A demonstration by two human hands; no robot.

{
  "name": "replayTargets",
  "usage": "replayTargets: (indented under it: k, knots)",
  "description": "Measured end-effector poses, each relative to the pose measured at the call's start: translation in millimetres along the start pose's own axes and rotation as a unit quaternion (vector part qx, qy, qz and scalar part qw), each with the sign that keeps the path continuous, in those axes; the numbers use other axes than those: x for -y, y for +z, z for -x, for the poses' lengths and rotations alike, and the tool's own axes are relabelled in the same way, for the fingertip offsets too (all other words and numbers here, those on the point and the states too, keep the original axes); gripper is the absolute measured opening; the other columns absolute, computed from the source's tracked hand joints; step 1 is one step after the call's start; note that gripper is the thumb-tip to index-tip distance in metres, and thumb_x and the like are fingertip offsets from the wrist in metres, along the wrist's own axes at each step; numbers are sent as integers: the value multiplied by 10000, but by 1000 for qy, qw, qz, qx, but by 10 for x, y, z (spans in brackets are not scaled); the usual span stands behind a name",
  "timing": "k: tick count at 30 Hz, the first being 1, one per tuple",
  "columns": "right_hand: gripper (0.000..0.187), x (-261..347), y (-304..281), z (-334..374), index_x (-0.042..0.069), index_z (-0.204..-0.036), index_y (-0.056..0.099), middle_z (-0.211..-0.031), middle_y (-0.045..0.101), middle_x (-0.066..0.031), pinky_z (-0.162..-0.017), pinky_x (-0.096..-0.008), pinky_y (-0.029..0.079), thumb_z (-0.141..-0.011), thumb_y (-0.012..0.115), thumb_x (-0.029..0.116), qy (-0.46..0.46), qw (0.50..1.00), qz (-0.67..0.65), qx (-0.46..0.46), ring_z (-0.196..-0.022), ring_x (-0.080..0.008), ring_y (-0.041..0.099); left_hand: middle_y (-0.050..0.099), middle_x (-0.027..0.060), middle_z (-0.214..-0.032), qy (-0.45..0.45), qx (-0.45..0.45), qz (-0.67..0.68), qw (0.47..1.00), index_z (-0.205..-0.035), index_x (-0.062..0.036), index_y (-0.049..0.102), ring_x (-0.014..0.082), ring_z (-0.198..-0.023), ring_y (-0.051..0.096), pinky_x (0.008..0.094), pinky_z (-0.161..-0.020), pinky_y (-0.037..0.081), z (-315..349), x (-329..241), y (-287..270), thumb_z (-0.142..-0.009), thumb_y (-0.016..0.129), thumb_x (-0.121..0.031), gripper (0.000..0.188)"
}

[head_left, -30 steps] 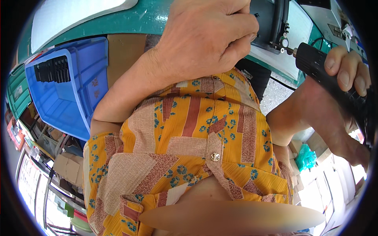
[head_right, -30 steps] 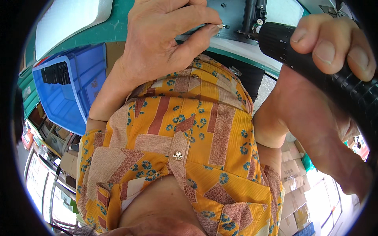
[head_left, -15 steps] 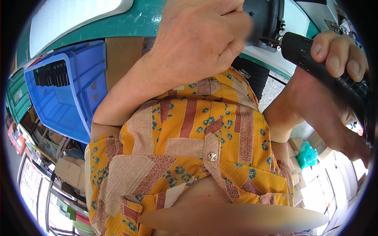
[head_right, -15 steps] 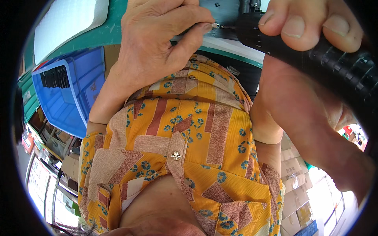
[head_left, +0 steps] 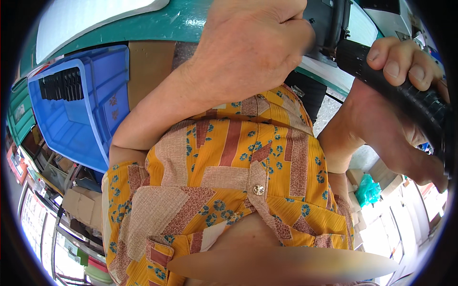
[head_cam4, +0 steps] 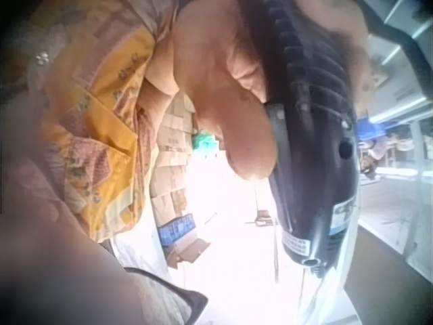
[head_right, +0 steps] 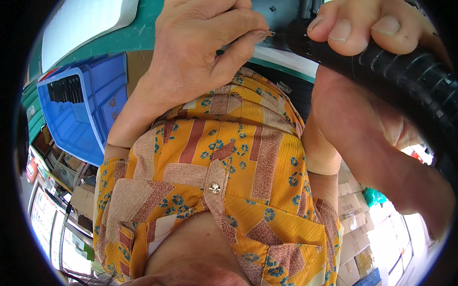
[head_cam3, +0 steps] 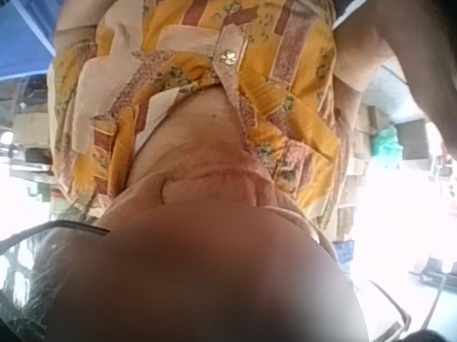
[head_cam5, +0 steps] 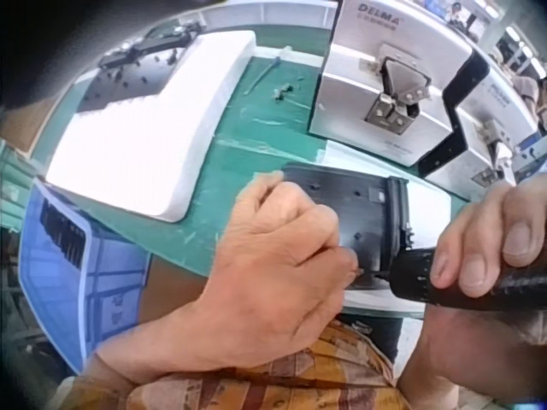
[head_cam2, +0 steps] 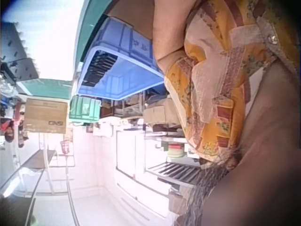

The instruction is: Manually assemble plastic and electronic components using an electric screwdriver at a factory workstation.

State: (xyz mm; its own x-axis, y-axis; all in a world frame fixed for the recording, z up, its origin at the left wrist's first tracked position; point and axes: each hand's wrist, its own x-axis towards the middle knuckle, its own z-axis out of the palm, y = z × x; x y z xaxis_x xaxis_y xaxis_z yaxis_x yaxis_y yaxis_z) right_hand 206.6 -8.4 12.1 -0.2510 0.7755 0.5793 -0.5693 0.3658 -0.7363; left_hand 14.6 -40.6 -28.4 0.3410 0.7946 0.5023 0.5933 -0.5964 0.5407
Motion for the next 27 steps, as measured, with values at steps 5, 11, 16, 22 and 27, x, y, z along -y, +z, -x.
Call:
replayTargets:
  k: [5,11,16,22,27]
  knots:
    - [938,55,-121,27,126,-1207,638,-1017,600,-100,-724,-434,497,-715,570,922,8,1000,13,22,-845,-265,595,462,83,-867,4,-11,-5,1000,-816,-62,653,287,-845,494,525,-921,414,22,-7,24,-704,728,-62,135]
    - [949,19,-111,51,141,-1192,651,-1014,598,-85,-737,-429,484,-683,595,940,16,998,34,45,-852,-257,586,459,82,-867,5,-24,-10,1000,-789,-68,635,282,-863,508,538,-938,418,31,-12,81,-696,727,-61,131]
    - [957,4,-202,40,151,-1182,660,-1011,597,-75,-745,-426,476,-661,611,952,26,996,54,66,-857,-251,580,460,83,-865,3,-29,-35,999,-771,-74,621,286,-872,531,562,-967,421,59,3,109,-706,713,-71,113]
    - [975,162,-260,-6,163,-1309,629,-1055,595,-66,-724,-419,486,-686,623,913,70,973,133,174,-853,-254,575,500,82,-861,27,-71,12,997,-793,-59,648,292,-853,534,527,-925,435,29,6,88,-725,739,-68,113]
    - [758,35,-71,58,37,-1302,520,-980,602,-162,-660,-426,554,-887,697,646,-55,977,160,127,-778,-290,621,607,21,-907,24,-83,11,996,-878,-105,712,255,-961,605,583,-1082,392,23,-22,349,-658,783,-118,232]
